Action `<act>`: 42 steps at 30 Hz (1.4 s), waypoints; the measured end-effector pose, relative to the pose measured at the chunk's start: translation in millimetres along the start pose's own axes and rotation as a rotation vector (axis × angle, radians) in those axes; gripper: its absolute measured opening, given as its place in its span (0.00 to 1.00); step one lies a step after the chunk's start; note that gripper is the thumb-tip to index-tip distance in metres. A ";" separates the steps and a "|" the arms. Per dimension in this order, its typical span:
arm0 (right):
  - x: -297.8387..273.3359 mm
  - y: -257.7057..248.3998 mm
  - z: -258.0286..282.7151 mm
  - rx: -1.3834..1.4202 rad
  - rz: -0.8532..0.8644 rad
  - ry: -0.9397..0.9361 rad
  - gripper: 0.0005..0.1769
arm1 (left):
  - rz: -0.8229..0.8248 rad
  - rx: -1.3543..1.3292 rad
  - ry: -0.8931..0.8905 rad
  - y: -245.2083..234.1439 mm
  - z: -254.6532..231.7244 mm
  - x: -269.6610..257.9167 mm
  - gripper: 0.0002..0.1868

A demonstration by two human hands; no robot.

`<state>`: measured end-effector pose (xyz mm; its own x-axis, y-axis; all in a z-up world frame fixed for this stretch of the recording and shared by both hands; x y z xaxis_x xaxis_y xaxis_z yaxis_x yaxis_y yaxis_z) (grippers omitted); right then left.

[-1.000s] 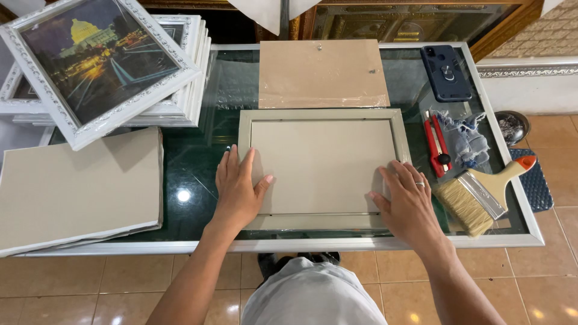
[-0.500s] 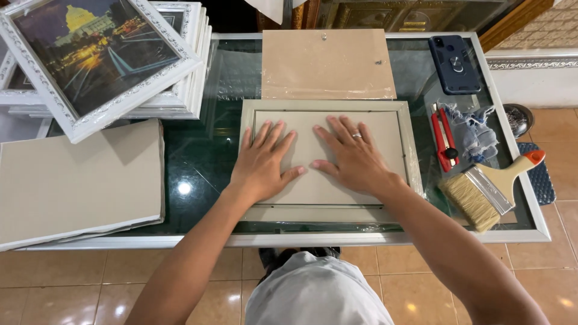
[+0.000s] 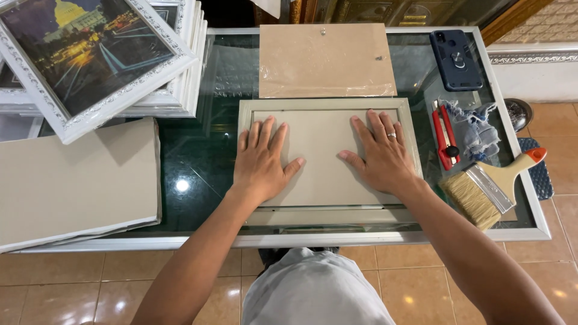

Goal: Framing photographs or artwork into picture frames and cleaning the glass.

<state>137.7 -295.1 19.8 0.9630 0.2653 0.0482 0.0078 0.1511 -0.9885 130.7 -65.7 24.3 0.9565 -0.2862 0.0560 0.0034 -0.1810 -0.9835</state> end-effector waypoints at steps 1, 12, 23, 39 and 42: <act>0.1 -0.5 0.5 0.001 -0.003 -0.005 0.49 | -0.021 0.015 0.008 -2.7 -0.8 -0.1 0.46; -1.5 -4.1 3.4 0.037 -0.016 0.000 0.48 | -0.007 -0.013 -0.087 -4.6 9.0 10.5 0.53; 24.6 -36.4 -50.9 0.296 -0.277 0.113 0.37 | -0.267 -0.159 -0.165 -16.4 50.9 42.4 0.51; 94.7 -62.4 -62.5 0.981 -0.212 0.282 0.43 | -0.489 -1.082 0.092 -98.3 38.7 99.6 0.47; 91.8 -89.5 -33.2 0.760 -0.233 0.132 0.41 | -0.604 -1.066 0.258 -138.2 20.7 69.6 0.43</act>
<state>234.3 -315.9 107.9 0.9834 0.0392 0.1771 0.0731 0.8078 -0.5849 202.8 -41.1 160.6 0.7989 -0.0461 0.5997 0.0684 -0.9836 -0.1667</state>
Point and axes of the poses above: each hand's wrist, its own x-axis towards the middle knuckle, its own y-axis out of the palm, z = x × y, the point moved 9 cm from there along x, towards the middle knuckle, and after that the axes turned 1 degree about -z, right-handed, at the moved point
